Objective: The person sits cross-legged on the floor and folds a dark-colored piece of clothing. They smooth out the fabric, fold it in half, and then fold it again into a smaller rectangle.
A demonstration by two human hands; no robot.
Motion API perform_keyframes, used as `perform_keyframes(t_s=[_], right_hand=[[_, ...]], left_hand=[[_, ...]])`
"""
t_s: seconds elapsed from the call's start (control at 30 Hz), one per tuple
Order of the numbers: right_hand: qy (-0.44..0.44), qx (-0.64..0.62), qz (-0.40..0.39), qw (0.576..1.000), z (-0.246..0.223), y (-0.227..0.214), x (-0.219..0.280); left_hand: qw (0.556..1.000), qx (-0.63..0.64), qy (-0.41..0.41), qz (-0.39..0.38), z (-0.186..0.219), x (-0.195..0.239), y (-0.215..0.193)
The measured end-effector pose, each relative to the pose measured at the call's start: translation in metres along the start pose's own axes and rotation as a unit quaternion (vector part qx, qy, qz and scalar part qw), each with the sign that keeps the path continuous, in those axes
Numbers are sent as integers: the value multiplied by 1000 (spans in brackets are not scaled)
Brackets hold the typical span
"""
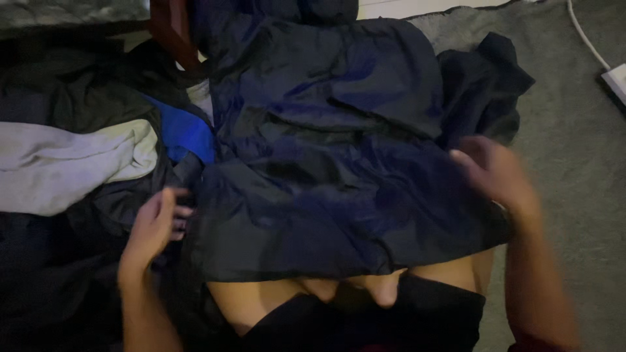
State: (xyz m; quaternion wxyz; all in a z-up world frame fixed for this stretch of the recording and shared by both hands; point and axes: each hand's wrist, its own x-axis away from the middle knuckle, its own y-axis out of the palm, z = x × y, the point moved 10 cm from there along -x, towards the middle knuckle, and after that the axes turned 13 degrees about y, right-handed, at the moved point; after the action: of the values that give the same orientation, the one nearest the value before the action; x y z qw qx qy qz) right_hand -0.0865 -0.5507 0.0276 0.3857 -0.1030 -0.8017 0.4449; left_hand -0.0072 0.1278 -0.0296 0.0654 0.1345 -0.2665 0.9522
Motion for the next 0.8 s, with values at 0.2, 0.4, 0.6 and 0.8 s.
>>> perform_keyframes(t_s=[0.2,0.4,0.6,0.8], right_hand=[[-38,66,-50,996,-61,72,-67],[-6,261,-57,964,10,140,-124],[45,323,-89,941,53,101,-86],[-71,109,-23,991,-88,26,-62]], left_hand=[[939,-322,-52,-107,15,-83,58],[923,-344,-84,-150,-58,-92,69],[917,-331,-145,-167,18,-17,43],[901,-372,63,-212,137,-91,90]])
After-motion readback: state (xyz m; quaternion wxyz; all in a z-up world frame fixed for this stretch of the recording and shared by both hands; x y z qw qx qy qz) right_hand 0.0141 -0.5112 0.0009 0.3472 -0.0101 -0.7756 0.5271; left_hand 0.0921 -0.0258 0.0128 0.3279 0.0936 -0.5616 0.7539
